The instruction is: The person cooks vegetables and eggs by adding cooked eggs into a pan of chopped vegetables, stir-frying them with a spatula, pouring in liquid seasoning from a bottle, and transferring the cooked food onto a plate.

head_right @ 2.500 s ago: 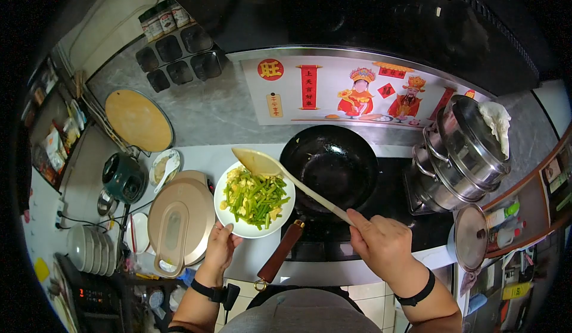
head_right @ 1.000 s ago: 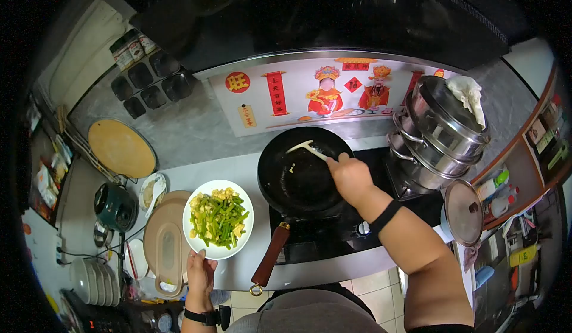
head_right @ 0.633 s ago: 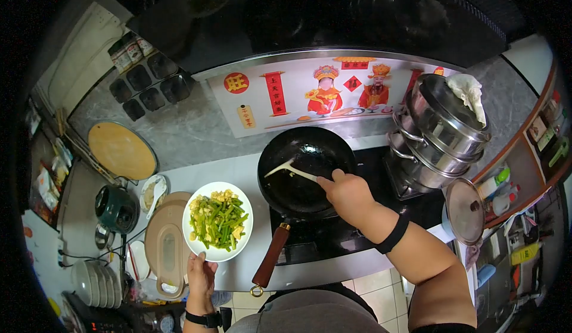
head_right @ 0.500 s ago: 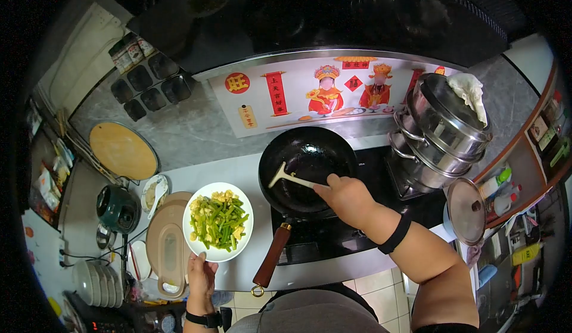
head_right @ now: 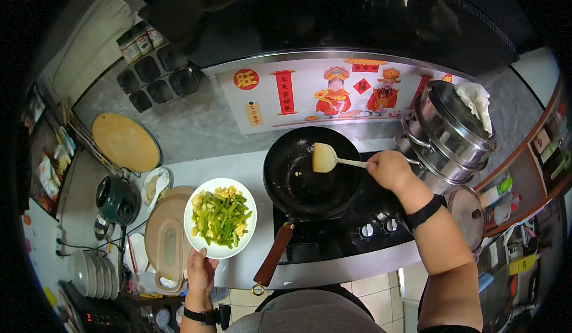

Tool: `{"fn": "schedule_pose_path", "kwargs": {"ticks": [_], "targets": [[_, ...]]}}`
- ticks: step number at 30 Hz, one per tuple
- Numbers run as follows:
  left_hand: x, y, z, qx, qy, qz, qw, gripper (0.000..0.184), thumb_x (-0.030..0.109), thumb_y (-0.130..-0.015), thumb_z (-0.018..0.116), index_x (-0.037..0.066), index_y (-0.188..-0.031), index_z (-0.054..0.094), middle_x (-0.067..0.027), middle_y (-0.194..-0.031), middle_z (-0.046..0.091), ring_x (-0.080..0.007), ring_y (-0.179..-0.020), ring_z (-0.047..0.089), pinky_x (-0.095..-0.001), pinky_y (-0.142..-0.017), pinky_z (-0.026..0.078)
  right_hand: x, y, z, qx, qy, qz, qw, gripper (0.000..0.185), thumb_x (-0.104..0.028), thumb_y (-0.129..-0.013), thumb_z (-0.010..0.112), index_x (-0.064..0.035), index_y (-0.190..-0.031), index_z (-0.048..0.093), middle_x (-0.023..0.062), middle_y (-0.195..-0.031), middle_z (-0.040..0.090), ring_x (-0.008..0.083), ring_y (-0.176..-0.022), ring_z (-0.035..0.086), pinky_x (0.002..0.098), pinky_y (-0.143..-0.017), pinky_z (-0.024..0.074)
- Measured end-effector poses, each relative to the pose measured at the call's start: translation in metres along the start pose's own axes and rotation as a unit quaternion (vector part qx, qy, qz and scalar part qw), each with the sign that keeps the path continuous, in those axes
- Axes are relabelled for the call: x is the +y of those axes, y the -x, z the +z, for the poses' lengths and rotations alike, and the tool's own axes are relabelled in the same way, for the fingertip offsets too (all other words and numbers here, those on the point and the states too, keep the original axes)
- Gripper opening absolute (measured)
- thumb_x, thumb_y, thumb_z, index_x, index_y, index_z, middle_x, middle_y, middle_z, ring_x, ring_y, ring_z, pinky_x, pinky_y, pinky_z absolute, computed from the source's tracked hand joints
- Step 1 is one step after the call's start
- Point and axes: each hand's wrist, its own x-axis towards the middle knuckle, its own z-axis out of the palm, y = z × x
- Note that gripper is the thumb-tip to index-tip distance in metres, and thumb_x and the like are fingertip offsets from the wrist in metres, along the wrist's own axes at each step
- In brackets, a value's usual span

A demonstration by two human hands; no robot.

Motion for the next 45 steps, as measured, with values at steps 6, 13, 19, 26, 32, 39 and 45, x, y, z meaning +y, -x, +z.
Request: {"fn": "schedule_pose_path", "kwargs": {"ticks": [6,13,19,26,32,39,45], "targets": [[-0.001,0.002,-0.005,-0.006,0.008,-0.004,1.0,0.029,0.011,-0.092,0.043,0.006,-0.12,0.044,-0.0075,-0.102,0.062,-0.0128,-0.08,0.064,-0.0235,-0.066,0.055,0.031,-0.036,0.011,-0.199,-0.047,0.169,0.964,0.023,-0.025,-0.076,0.062,-0.0027,-0.072,0.068,0.0074,-0.058,0.061,0.0201,-0.054,0.058,0.0337,-0.059,0.0473],[-0.002,0.0,-0.011,-0.01,0.015,-0.001,1.0,0.027,0.011,-0.091,0.045,0.006,-0.118,0.045,-0.0067,-0.097,0.063,-0.0113,-0.074,0.064,-0.0213,-0.061,0.054,0.026,-0.052,0.088,-0.127,-0.148,0.175,0.965,0.022,-0.023,-0.075,0.063,-0.0026,-0.071,0.067,0.012,-0.065,0.064,0.0251,-0.064,0.062,0.035,-0.067,0.0482],[0.001,0.002,-0.008,-0.005,0.012,-0.002,1.0,0.026,0.012,-0.091,0.045,0.006,-0.116,0.046,-0.0057,-0.095,0.063,-0.0101,-0.072,0.064,-0.0205,-0.06,0.054,0.011,-0.033,0.104,-0.063,-0.205,0.147,0.966,0.02,-0.022,-0.075,0.064,-0.0038,-0.082,0.07,0.014,-0.071,0.065,0.0243,-0.067,0.063,0.0336,-0.068,0.0481],[0.002,0.0,-0.006,-0.009,0.008,-0.007,1.0,0.025,0.012,-0.092,0.045,0.006,-0.116,0.046,-0.0054,-0.096,0.063,-0.0096,-0.072,0.063,-0.0207,-0.061,0.053,-0.015,-0.011,0.105,-0.029,-0.445,0.178,0.877,0.02,-0.016,-0.082,0.06,0.0015,-0.086,0.069,0.0017,-0.061,0.056,0.0093,-0.052,0.046,0.0244,-0.051,0.0375],[0.002,-0.003,-0.004,-0.036,0.009,-0.009,0.999,0.025,0.011,-0.092,0.044,0.006,-0.116,0.047,-0.0057,-0.097,0.063,-0.0103,-0.074,0.064,-0.0206,-0.061,0.054,-0.025,0.019,0.08,-0.036,-0.495,0.197,0.845,0.023,-0.015,-0.085,0.057,0.0021,-0.095,0.067,-0.0001,-0.066,0.057,0.0064,-0.053,0.044,0.0209,-0.051,0.0359],[-0.001,-0.012,0.003,-0.051,0.008,-0.017,0.999,0.027,0.01,-0.092,0.043,0.005,-0.119,0.046,-0.0062,-0.099,0.063,-0.0103,-0.076,0.064,-0.0204,-0.062,0.054,-0.036,0.074,0.037,0.011,-0.431,0.095,0.897,0.024,-0.012,-0.084,0.059,0.0016,-0.103,0.065,0.0018,-0.079,0.063,0.0058,-0.065,0.053,0.0195,-0.06,0.0432],[-0.007,-0.019,0.014,-0.075,0.003,-0.029,0.997,0.024,0.012,-0.093,0.043,0.006,-0.116,0.047,-0.0049,-0.099,0.062,-0.0093,-0.078,0.063,-0.0212,-0.067,0.053,-0.078,0.124,0.023,0.215,-0.159,-0.24,0.933,0.035,0.004,-0.07,0.065,-0.0068,-0.104,0.065,0.006,-0.062,0.055,0.0151,-0.049,0.051,0.0275,-0.045,0.0413]]}}
